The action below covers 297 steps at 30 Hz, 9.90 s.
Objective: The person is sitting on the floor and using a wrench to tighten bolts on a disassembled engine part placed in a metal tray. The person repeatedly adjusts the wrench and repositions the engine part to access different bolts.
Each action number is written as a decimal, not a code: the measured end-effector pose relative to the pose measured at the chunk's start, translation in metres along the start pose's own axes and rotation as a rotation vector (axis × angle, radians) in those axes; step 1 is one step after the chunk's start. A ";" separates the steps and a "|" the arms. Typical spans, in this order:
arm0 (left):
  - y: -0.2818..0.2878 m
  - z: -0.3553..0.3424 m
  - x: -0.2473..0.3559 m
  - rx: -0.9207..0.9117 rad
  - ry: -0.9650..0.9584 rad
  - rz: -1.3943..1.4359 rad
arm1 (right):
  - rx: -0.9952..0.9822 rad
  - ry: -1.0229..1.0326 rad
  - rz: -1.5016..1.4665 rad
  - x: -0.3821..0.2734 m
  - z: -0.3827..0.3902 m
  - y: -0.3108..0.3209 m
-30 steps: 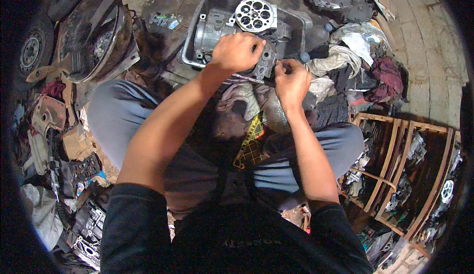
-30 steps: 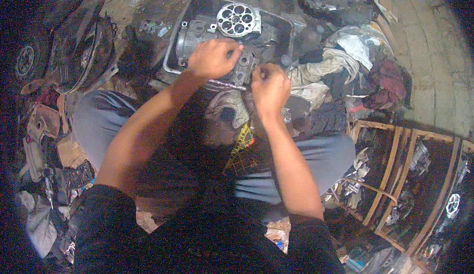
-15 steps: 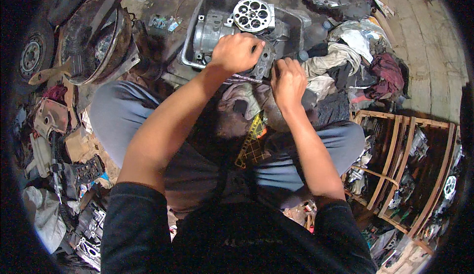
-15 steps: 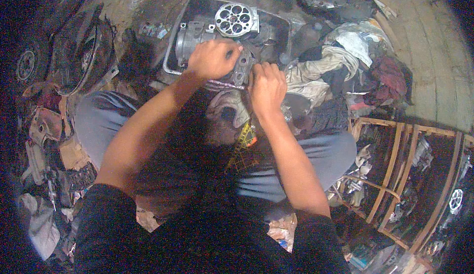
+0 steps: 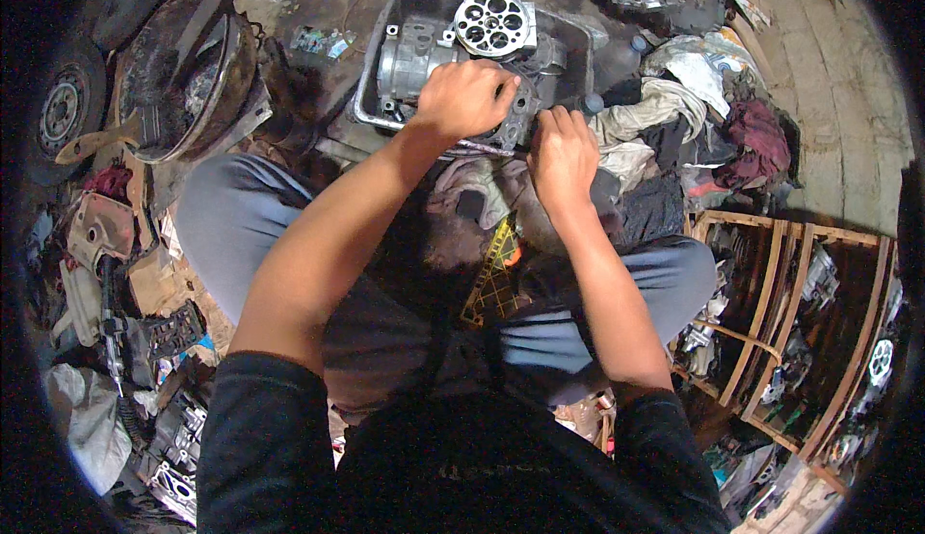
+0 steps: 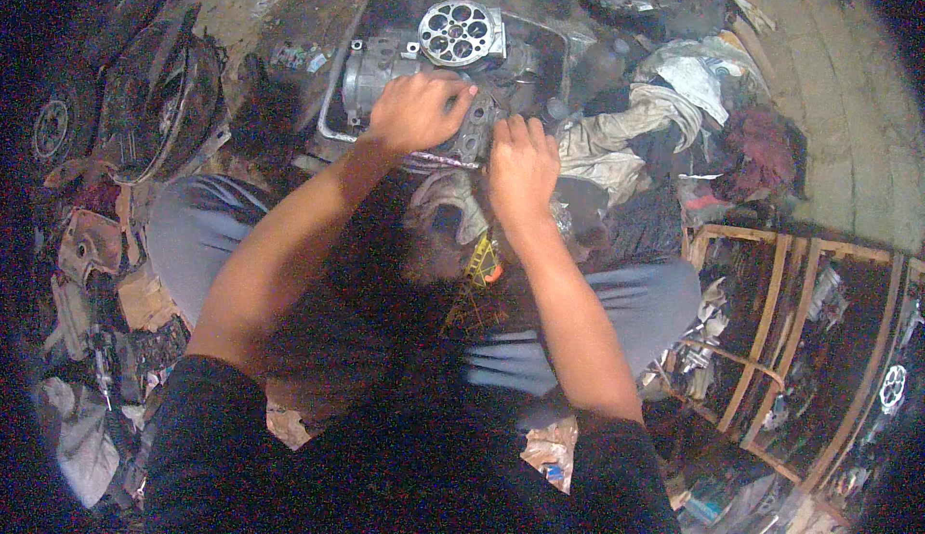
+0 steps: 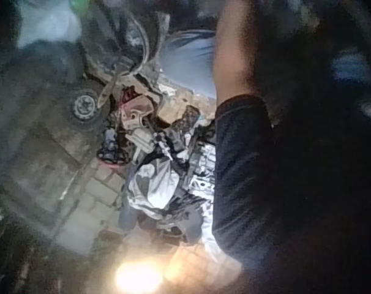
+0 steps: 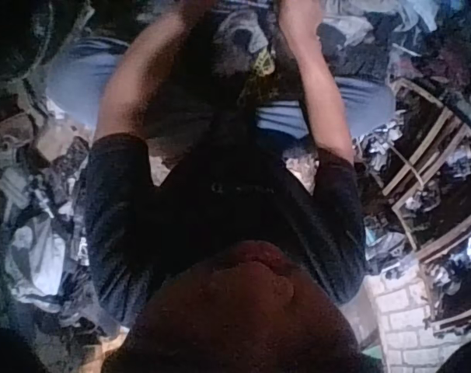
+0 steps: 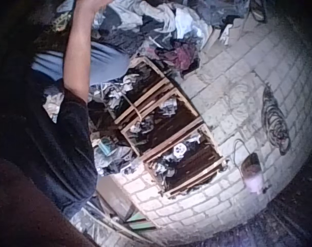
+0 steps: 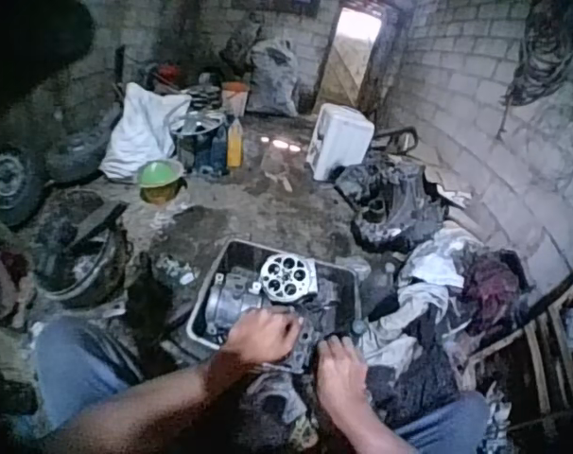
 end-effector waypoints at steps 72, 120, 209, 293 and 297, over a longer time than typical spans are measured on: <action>-0.005 0.002 0.007 0.112 -0.072 -0.087 | -0.018 -0.593 -0.474 0.069 0.027 -0.003; 0.002 0.004 0.008 0.079 -0.064 -0.006 | 0.159 -0.199 -0.273 0.019 -0.010 -0.007; -0.005 0.001 0.003 0.048 -0.053 -0.082 | 0.249 -0.330 -0.586 -0.015 0.042 -0.029; -0.006 -0.011 -0.007 -0.144 0.071 0.059 | 0.170 -0.591 -1.061 0.025 0.059 -0.032; -0.015 -0.019 -0.016 -0.261 0.101 0.202 | 0.355 -0.503 -0.916 0.026 0.062 -0.031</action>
Point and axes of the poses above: each hand's wrist, its own z-axis away from the middle knuckle, its own y-axis out of the back of the hand, x = y × z, the point moved 8 cm from there along -z, towards the middle knuckle, and after that the axes turned 5 degrees about -z, right-handed, at the moved point
